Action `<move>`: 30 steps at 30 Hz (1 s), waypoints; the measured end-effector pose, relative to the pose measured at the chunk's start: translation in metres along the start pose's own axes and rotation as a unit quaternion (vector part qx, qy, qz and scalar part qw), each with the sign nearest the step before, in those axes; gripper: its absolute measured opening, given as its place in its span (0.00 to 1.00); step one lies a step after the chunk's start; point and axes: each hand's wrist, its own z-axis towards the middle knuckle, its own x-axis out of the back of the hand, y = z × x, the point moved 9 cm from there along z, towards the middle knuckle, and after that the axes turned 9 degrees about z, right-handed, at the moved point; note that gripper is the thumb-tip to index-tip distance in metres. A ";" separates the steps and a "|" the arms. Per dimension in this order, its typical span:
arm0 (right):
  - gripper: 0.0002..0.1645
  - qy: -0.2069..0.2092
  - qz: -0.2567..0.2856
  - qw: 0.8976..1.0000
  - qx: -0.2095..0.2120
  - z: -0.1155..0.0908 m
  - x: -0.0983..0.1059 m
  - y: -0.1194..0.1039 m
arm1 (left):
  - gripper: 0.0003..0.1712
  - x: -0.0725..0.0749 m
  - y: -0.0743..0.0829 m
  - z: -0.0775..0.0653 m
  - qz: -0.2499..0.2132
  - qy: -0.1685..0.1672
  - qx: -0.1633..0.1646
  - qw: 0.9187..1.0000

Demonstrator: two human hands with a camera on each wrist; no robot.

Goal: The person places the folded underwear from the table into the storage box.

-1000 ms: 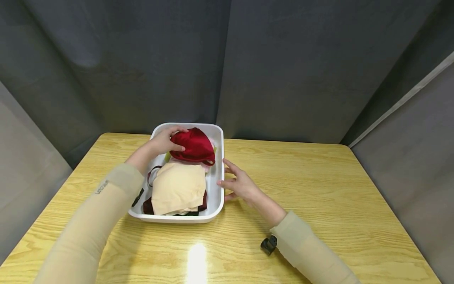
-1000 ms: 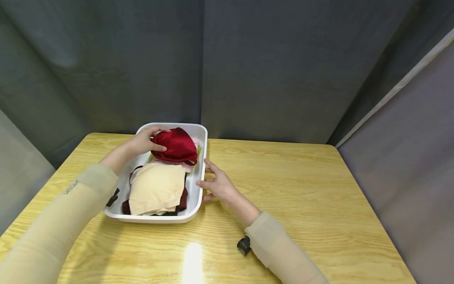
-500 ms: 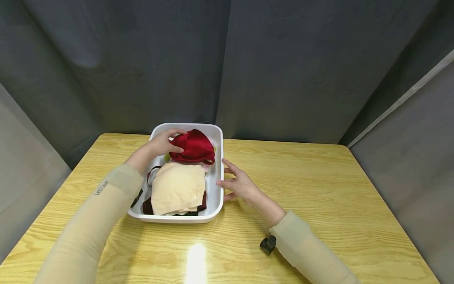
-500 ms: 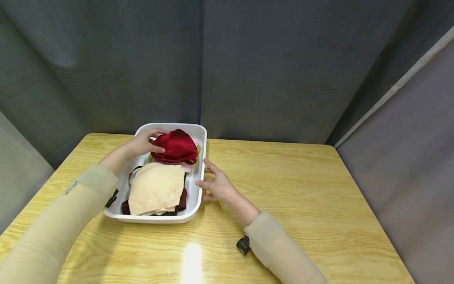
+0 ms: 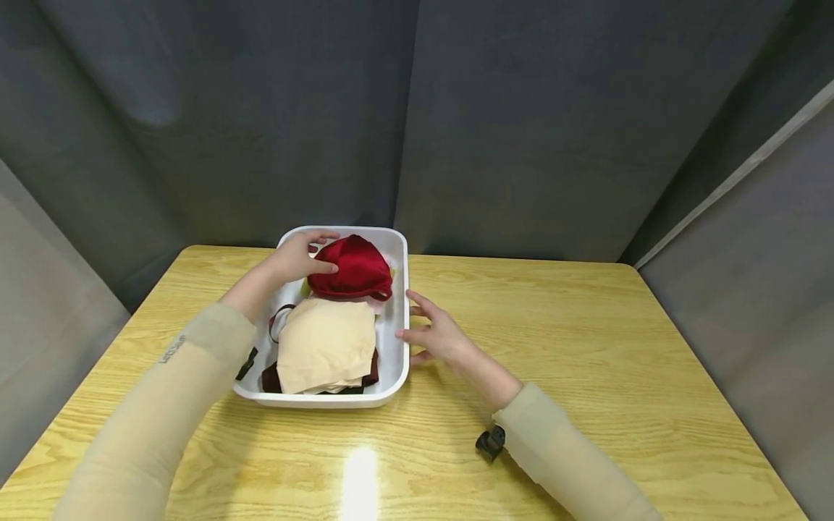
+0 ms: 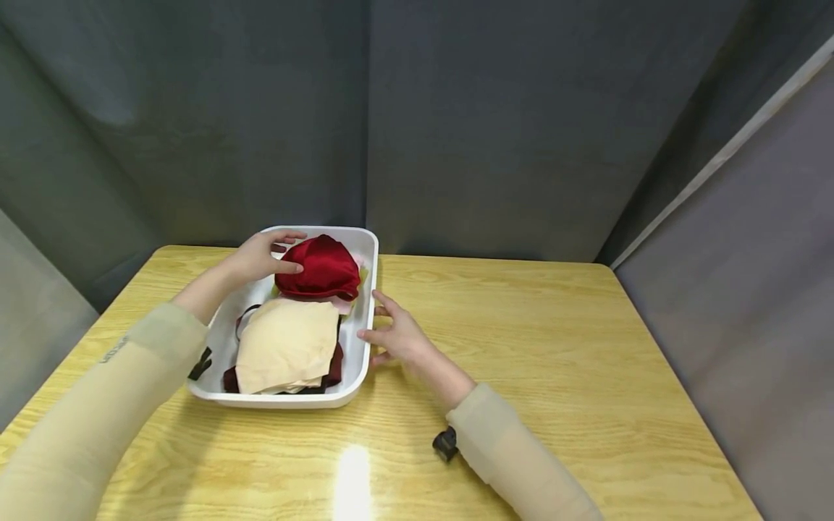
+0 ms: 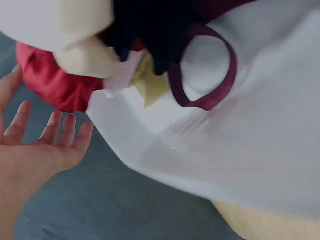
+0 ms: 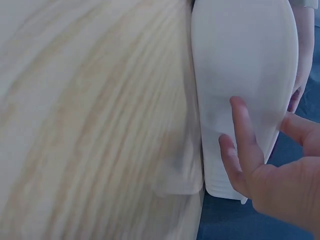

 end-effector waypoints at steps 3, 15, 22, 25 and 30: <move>0.48 -0.001 -0.009 1.000 0.002 0.001 0.000 -0.002 | 0.36 0.006 0.008 -0.003 0.010 0.006 -0.002 1.000; 0.44 -0.004 -0.119 0.991 0.066 -0.012 0.018 -0.030 | 0.37 0.029 0.050 -0.025 -0.004 0.049 -0.013 0.999; 0.41 0.007 -0.210 0.970 0.119 -0.036 0.040 -0.068 | 0.34 0.043 0.072 -0.048 -0.006 0.082 -0.036 0.996; 0.38 0.014 -0.253 0.956 0.149 -0.051 0.049 -0.084 | 0.33 0.049 0.078 -0.060 -0.001 0.109 -0.052 0.993; 0.35 0.026 -0.300 0.933 0.198 -0.079 0.064 -0.105 | 0.32 0.061 0.084 -0.085 0.037 0.166 -0.065 0.983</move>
